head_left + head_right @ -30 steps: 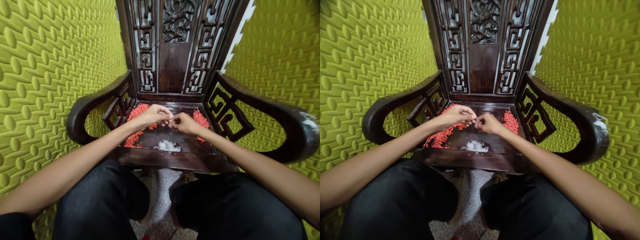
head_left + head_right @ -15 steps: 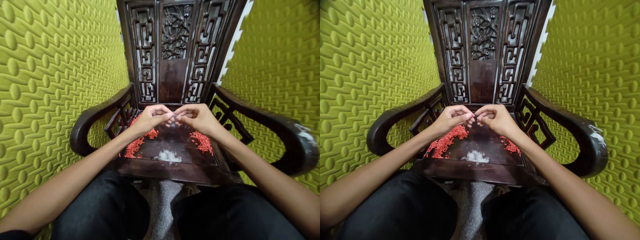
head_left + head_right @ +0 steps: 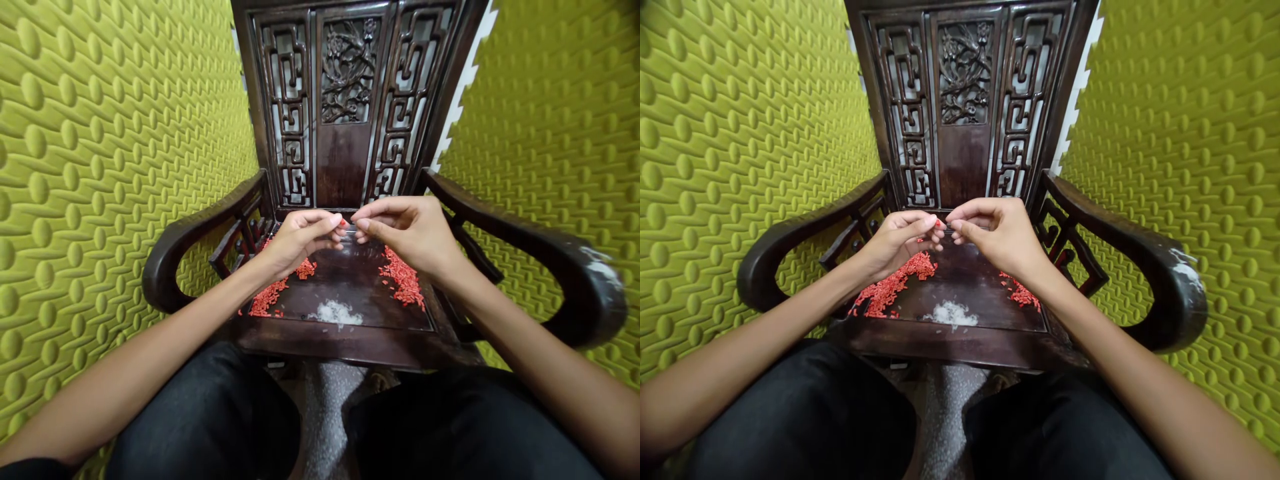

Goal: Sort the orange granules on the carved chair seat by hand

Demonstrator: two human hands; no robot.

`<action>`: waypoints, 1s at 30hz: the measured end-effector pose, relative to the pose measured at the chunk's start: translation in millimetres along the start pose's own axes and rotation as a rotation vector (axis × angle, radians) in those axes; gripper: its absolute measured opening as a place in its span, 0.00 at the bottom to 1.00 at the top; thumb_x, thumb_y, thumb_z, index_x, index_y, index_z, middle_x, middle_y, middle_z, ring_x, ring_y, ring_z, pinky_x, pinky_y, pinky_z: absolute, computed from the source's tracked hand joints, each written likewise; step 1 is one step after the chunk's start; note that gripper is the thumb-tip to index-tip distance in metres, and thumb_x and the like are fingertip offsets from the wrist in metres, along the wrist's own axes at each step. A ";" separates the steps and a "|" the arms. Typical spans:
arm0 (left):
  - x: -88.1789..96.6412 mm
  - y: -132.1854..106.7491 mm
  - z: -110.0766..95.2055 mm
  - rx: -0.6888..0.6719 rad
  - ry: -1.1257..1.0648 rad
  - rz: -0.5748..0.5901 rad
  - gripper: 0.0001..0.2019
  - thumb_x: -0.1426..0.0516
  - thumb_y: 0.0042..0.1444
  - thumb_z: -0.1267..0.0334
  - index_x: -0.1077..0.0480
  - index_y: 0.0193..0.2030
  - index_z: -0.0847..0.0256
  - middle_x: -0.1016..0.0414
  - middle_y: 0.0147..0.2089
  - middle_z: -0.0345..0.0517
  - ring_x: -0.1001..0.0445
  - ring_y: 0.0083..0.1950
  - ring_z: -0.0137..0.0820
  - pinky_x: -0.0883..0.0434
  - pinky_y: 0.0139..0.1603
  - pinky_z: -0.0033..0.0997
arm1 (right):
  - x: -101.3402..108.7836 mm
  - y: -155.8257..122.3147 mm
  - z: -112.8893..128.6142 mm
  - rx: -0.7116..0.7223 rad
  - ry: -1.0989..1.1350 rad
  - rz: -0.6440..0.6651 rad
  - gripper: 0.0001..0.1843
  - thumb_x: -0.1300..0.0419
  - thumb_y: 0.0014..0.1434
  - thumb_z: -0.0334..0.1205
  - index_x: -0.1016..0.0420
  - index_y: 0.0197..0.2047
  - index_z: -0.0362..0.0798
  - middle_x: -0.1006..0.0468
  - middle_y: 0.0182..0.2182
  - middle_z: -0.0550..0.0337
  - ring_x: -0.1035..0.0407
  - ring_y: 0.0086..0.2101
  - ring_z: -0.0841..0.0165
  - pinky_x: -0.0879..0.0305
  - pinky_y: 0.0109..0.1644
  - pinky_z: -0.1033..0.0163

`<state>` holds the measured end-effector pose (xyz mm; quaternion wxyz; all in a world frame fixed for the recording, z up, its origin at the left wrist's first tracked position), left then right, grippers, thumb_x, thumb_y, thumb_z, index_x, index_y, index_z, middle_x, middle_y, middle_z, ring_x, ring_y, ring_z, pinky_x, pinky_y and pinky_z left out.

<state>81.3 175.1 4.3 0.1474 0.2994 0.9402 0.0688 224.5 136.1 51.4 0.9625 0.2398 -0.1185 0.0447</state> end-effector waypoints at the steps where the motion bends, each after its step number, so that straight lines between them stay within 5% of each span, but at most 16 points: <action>1: -0.2 0.1 -0.3 0.000 -0.008 0.000 0.13 0.30 0.55 0.57 0.19 0.37 0.66 0.20 0.36 0.46 0.22 0.38 0.27 0.22 0.43 0.30 | -1.0 -0.7 2.8 0.012 0.007 0.002 0.08 0.27 0.56 0.44 0.16 0.35 0.49 0.18 0.29 0.60 0.21 0.29 0.68 0.19 0.39 0.58; 14: -9.5 -3.3 7.0 0.057 -0.037 0.010 0.13 0.30 0.55 0.56 0.22 0.36 0.66 0.22 0.35 0.45 0.24 0.38 0.27 0.23 0.41 0.29 | -10.4 -7.6 16.6 0.130 0.010 -0.015 0.07 0.30 0.58 0.41 0.18 0.39 0.47 0.19 0.32 0.59 0.24 0.31 0.69 0.21 0.38 0.61; 30: -11.1 -4.2 13.3 0.110 -0.039 -0.018 0.10 0.34 0.56 0.60 0.25 0.35 0.66 0.25 0.33 0.44 0.26 0.36 0.28 0.26 0.41 0.32 | -17.6 -20.1 43.3 0.427 -0.457 -0.006 0.11 0.39 0.62 0.29 0.19 0.45 0.49 0.20 0.36 0.57 0.26 0.36 0.66 0.28 0.40 0.60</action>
Point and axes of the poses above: each hand's wrist, its own y-axis towards the middle knuckle, its own x-axis out of the back of the hand, z = x × y, the point moved 9 cm from there along y, towards the middle knuckle
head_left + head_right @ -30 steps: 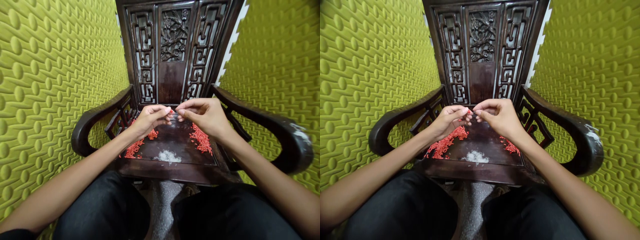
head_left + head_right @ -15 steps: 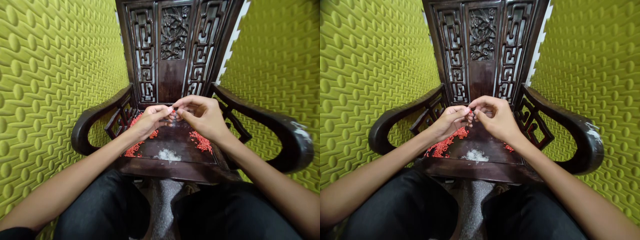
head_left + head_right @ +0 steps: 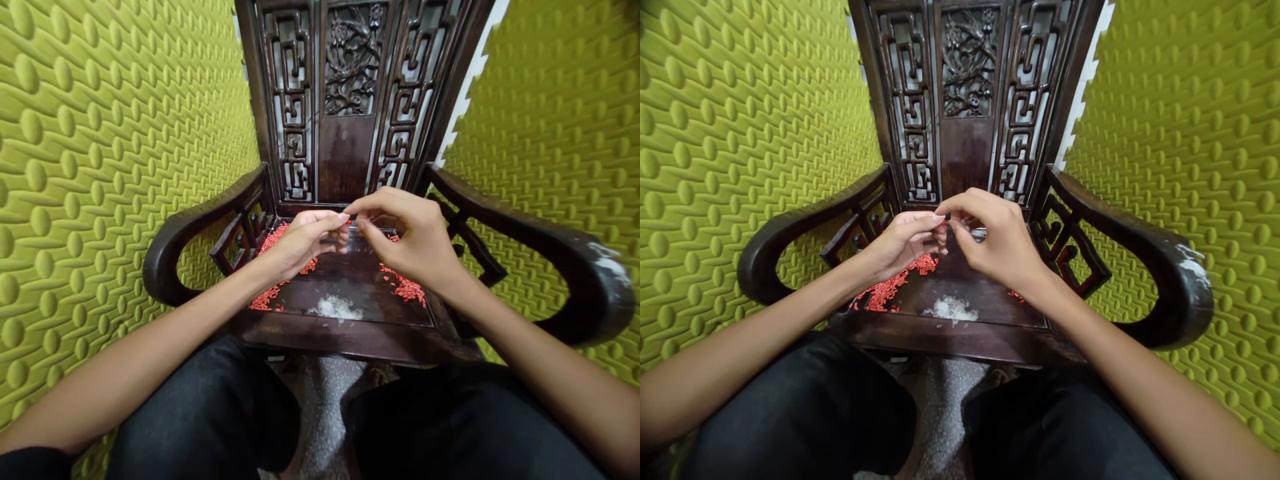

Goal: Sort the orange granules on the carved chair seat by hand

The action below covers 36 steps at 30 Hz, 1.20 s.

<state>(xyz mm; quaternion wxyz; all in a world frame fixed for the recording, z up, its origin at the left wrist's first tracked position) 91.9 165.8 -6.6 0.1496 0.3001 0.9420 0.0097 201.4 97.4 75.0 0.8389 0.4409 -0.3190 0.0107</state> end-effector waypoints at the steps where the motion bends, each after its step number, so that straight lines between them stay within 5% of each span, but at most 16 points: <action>1: -0.5 -0.3 0.3 0.004 -0.008 0.002 0.09 0.34 0.56 0.61 0.25 0.35 0.66 0.25 0.33 0.44 0.26 0.36 0.28 0.26 0.41 0.32 | -1.0 0.0 1.9 0.023 -0.032 0.011 0.12 0.40 0.62 0.28 0.19 0.45 0.49 0.20 0.36 0.57 0.26 0.36 0.66 0.29 0.40 0.60; 14: -4.3 -2.7 0.9 0.009 0.018 0.009 0.07 0.39 0.59 0.64 0.26 0.33 0.66 0.28 0.31 0.42 0.28 0.32 0.27 0.25 0.39 0.32 | -7.1 -3.1 18.5 0.206 -0.182 0.074 0.14 0.45 0.67 0.27 0.21 0.49 0.48 0.19 0.39 0.54 0.25 0.38 0.65 0.29 0.42 0.58; 36: -14.2 -5.1 -12.1 -0.095 0.085 0.118 0.15 0.36 0.62 0.51 0.31 0.36 0.61 0.27 0.34 0.40 0.27 0.34 0.26 0.24 0.39 0.29 | 5.7 -2.8 -16.1 -0.162 0.135 -0.104 0.02 0.32 0.62 0.39 0.17 0.37 0.51 0.16 0.34 0.59 0.22 0.33 0.65 0.23 0.39 0.57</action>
Point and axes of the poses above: each hand's wrist, its own y-axis towards the middle knuckle, its own x-axis out of the back of the hand, z = x × y, the point moved 9 cm from there along y, towards the middle knuckle
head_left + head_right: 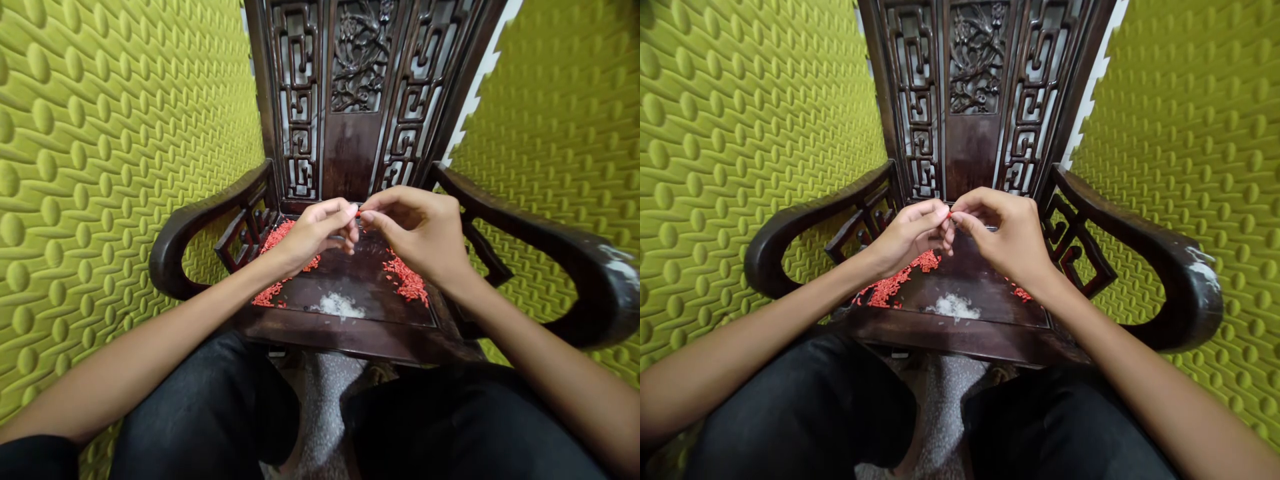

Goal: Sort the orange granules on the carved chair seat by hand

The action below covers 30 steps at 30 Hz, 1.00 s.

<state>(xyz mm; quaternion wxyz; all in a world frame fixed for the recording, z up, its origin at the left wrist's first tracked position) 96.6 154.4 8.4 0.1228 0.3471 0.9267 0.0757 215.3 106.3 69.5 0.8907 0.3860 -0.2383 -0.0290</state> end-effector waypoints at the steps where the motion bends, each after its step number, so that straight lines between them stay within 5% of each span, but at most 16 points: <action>1: 0.0 -0.1 -0.7 -0.012 0.009 0.004 0.15 0.36 0.62 0.51 0.31 0.36 0.61 0.28 0.34 0.40 0.27 0.34 0.25 0.24 0.39 0.28 | 0.6 0.2 0.6 0.000 0.014 -0.010 0.02 0.31 0.62 0.39 0.17 0.37 0.51 0.16 0.34 0.59 0.22 0.33 0.65 0.23 0.38 0.57; 30: 2.7 0.3 -13.9 -0.120 0.122 -0.031 0.20 0.34 0.58 0.44 0.30 0.36 0.60 0.28 0.35 0.42 0.27 0.35 0.27 0.24 0.37 0.28 | 2.9 -0.8 -2.9 -0.027 0.077 -0.070 0.07 0.29 0.60 0.46 0.16 0.36 0.52 0.15 0.32 0.59 0.22 0.31 0.65 0.20 0.37 0.56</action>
Point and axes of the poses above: each hand's wrist, its own y-axis towards the middle knuckle, its own x-axis out of the back of the hand, z = x × y, the point moved 9 cm from there along y, towards the middle knuckle
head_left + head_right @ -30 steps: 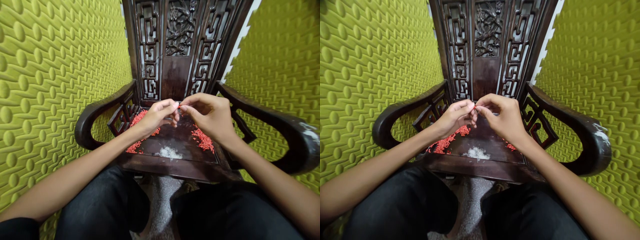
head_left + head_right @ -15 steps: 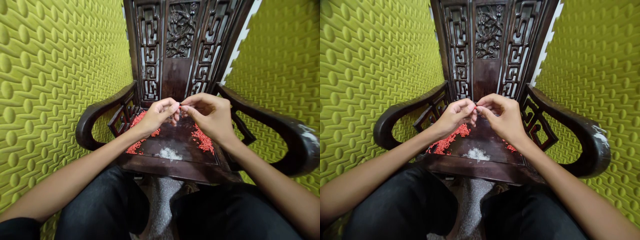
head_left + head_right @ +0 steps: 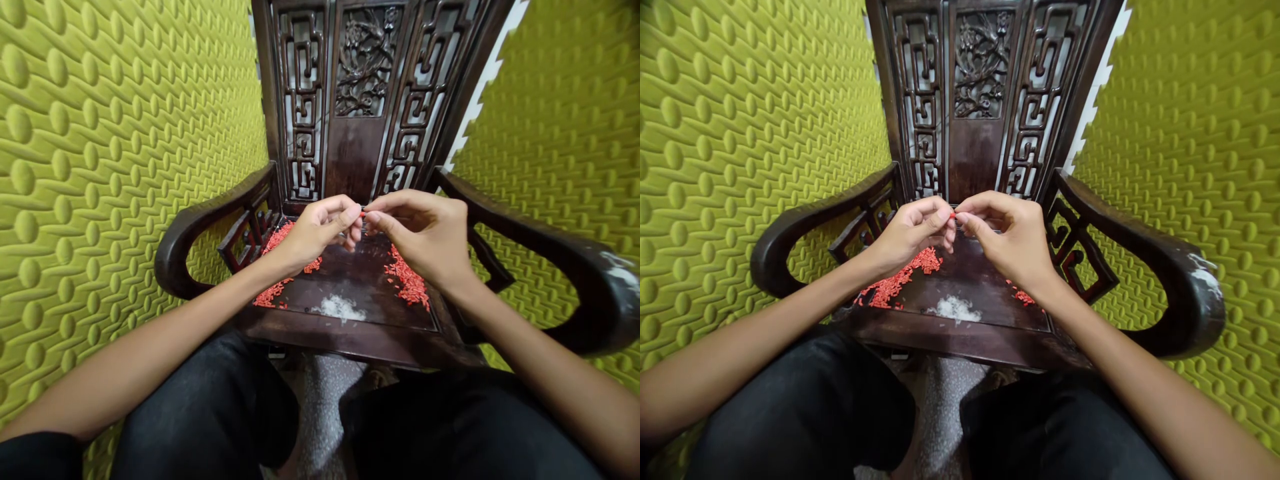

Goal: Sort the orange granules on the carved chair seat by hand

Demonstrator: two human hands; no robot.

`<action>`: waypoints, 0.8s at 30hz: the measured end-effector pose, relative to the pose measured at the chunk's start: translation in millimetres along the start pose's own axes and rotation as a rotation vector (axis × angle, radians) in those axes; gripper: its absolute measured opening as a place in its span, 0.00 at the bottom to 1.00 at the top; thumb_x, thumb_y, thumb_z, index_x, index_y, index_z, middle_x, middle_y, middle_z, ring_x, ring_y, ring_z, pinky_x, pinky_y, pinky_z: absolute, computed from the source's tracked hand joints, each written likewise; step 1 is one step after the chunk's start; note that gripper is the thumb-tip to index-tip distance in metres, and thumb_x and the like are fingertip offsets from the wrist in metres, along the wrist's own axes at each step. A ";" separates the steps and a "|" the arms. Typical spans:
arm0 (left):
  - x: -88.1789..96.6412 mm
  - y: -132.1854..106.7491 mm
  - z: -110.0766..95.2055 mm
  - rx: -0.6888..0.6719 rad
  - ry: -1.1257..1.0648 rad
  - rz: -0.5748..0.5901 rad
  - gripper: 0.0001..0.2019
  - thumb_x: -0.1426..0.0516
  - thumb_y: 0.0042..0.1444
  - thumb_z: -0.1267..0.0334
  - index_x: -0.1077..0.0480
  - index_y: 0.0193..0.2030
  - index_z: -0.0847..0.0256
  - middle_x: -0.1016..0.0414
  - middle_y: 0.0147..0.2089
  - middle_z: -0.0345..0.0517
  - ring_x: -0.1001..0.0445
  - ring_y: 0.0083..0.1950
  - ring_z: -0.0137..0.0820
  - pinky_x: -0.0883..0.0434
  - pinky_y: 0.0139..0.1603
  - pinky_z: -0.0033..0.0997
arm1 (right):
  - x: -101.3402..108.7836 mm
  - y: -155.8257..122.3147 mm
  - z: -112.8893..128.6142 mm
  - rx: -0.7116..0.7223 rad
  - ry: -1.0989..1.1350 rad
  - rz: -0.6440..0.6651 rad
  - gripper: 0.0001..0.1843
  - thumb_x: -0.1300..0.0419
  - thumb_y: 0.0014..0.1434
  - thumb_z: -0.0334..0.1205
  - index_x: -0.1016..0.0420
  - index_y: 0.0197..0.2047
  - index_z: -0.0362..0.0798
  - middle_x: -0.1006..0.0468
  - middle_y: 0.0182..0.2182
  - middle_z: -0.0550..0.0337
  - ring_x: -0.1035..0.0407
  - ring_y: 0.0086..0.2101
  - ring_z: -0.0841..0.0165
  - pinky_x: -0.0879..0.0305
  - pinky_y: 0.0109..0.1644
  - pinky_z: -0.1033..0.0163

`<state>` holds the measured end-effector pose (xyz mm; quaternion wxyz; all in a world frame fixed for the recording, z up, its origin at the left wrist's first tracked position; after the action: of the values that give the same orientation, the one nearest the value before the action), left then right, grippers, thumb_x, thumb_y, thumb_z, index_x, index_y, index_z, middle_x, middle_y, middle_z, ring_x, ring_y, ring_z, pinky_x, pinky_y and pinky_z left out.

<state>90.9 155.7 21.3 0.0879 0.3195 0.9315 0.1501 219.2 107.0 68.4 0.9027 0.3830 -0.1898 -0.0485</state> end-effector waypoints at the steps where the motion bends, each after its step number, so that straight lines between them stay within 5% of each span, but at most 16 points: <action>1: -0.3 -0.1 -0.6 -0.003 0.003 0.000 0.20 0.34 0.58 0.44 0.30 0.36 0.60 0.28 0.35 0.41 0.27 0.35 0.27 0.24 0.37 0.29 | 0.3 -0.3 0.3 0.003 -0.004 -0.005 0.08 0.29 0.60 0.47 0.16 0.36 0.52 0.16 0.32 0.59 0.22 0.31 0.65 0.20 0.37 0.56; 24: -2.2 -3.1 -5.0 -0.033 0.079 -0.028 0.18 0.36 0.62 0.48 0.28 0.37 0.63 0.27 0.35 0.43 0.26 0.34 0.24 0.24 0.37 0.25 | -1.6 -2.1 9.6 0.059 -0.056 0.001 0.06 0.31 0.61 0.41 0.19 0.33 0.50 0.18 0.30 0.58 0.25 0.30 0.66 0.24 0.34 0.59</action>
<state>89.6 150.8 25.1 0.0586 0.2988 0.9359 0.1769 214.3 99.5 72.6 0.8854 0.4080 -0.2164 -0.0529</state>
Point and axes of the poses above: each hand's wrist, its own y-axis towards the middle knuckle, its own x-axis out of the back of the hand, z = x × y, the point moved 9 cm from there along y, towards the middle knuckle
